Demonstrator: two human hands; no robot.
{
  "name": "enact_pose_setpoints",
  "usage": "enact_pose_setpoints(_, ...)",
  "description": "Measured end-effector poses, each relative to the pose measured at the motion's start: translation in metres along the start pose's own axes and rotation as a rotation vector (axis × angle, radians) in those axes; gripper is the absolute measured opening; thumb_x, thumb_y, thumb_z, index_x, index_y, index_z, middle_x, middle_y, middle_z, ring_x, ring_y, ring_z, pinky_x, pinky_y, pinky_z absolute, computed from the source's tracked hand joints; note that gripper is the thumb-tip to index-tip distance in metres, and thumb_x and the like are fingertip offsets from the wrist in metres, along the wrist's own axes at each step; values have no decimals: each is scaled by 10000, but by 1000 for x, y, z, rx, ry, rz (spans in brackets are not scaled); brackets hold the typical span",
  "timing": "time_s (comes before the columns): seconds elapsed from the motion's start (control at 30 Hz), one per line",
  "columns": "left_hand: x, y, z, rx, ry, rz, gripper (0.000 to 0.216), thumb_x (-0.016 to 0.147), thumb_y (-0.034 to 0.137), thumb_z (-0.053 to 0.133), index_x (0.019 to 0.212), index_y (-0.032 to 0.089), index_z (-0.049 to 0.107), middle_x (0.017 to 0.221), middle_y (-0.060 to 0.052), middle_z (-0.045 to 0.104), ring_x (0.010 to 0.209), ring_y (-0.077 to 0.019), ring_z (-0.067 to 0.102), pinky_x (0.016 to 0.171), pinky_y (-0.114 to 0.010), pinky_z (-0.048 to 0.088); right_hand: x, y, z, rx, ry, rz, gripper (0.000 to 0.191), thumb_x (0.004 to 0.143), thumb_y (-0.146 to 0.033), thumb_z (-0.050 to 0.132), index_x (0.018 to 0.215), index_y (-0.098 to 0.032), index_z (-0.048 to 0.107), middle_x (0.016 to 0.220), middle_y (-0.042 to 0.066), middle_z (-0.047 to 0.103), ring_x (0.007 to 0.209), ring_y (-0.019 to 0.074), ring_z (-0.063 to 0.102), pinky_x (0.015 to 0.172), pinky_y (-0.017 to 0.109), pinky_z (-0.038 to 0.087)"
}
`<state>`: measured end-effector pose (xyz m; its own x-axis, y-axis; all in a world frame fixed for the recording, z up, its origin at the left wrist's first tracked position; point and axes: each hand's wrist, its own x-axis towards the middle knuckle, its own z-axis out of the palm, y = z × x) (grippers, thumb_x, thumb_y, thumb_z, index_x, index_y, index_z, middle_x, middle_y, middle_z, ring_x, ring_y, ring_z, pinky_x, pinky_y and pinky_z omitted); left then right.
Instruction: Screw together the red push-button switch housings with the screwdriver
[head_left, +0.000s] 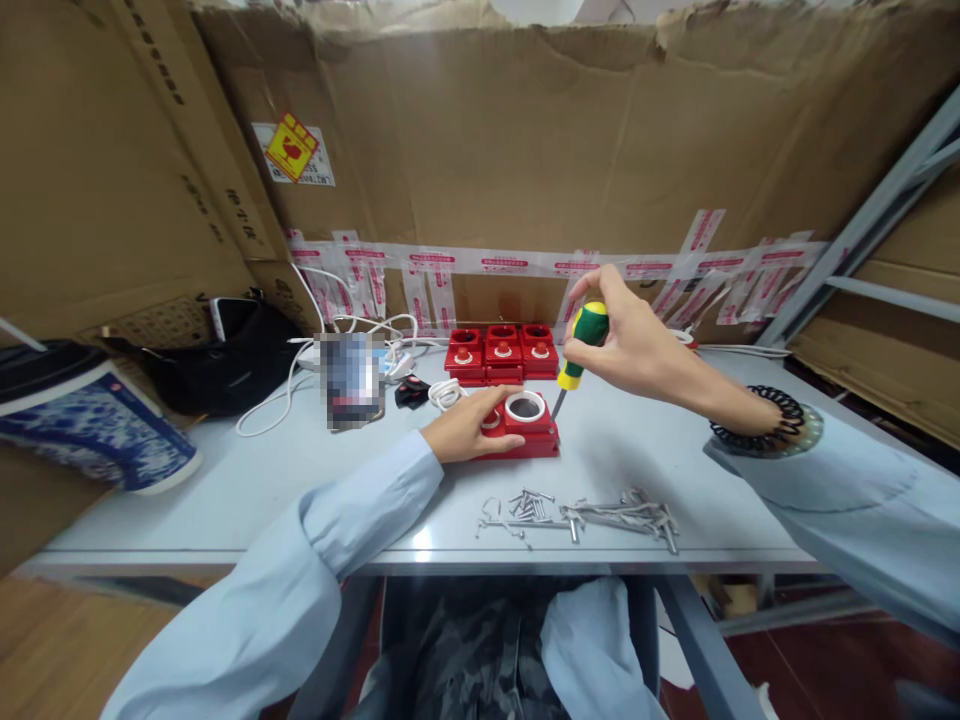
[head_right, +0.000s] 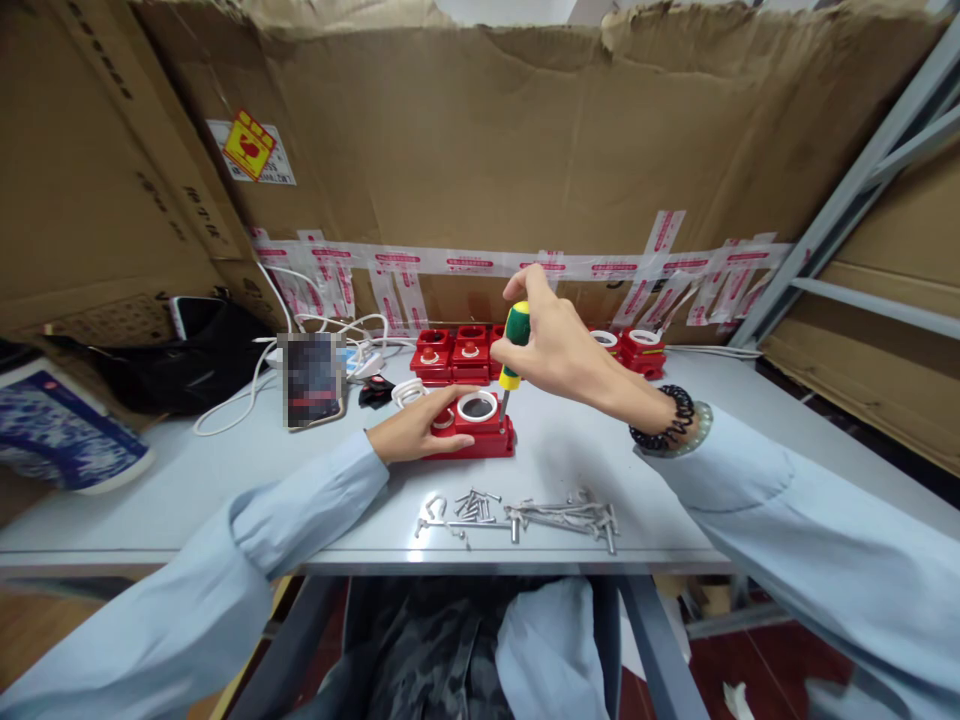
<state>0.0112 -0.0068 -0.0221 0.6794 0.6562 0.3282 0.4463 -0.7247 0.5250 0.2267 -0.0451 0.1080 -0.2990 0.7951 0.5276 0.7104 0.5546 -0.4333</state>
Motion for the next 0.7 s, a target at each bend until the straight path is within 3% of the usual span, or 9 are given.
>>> enact_pose_setpoints(0.17, 0, -1, 1, -13, 3, 2, 630, 796, 474, 618, 1331, 237, 384, 1301, -109, 529, 1144, -260, 547, 976, -404, 425, -6, 0, 0, -28, 91, -85, 206, 690, -118, 498, 886, -182, 509, 738, -4, 586, 624, 119, 502, 573, 257, 371)
enact_pose_setpoints(0.27, 0, 0, 0, -10, 3, -4, 629, 799, 468, 617, 1335, 239, 381, 1303, -110, 530, 1152, -262, 543, 981, -409, 423, -16, 10, 10, -115, -70, -103, 115, 736, -149, 478, 712, -164, 590, 713, 21, 621, 642, 126, 527, 626, 264, 378)
enact_pose_setpoints(0.33, 0, 0, 0, -11, 7, -9, 635, 792, 463, 626, 1337, 248, 382, 1313, -107, 524, 1164, -268, 532, 986, -417, 419, -23, 20, 20, -214, -279, -55, 180, 765, -311, 558, 746, -164, 661, 661, 26, 632, 590, 132, 525, 602, 269, 362)
enact_pose_setpoints(0.43, 0, 1, 1, -21, 15, -20, 642, 779, 464, 641, 1333, 253, 395, 1327, -106, 514, 1175, -276, 524, 991, -424, 413, -31, 34, 33, -266, -465, -31, 258, 747, -427, 614, 775, -185, 700, 648, 21, 646, 553, 127, 509, 566, 262, 331)
enact_pose_setpoints(0.7, 0, 2, 0, -18, 14, -23, 642, 783, 484, 631, 1330, 246, 395, 1298, -107, 531, 1134, -269, 547, 976, -409, 426, -34, 41, 46, -220, -530, -17, 194, 770, -332, 585, 736, -174, 692, 650, 22, 649, 578, 123, 517, 565, 248, 320)
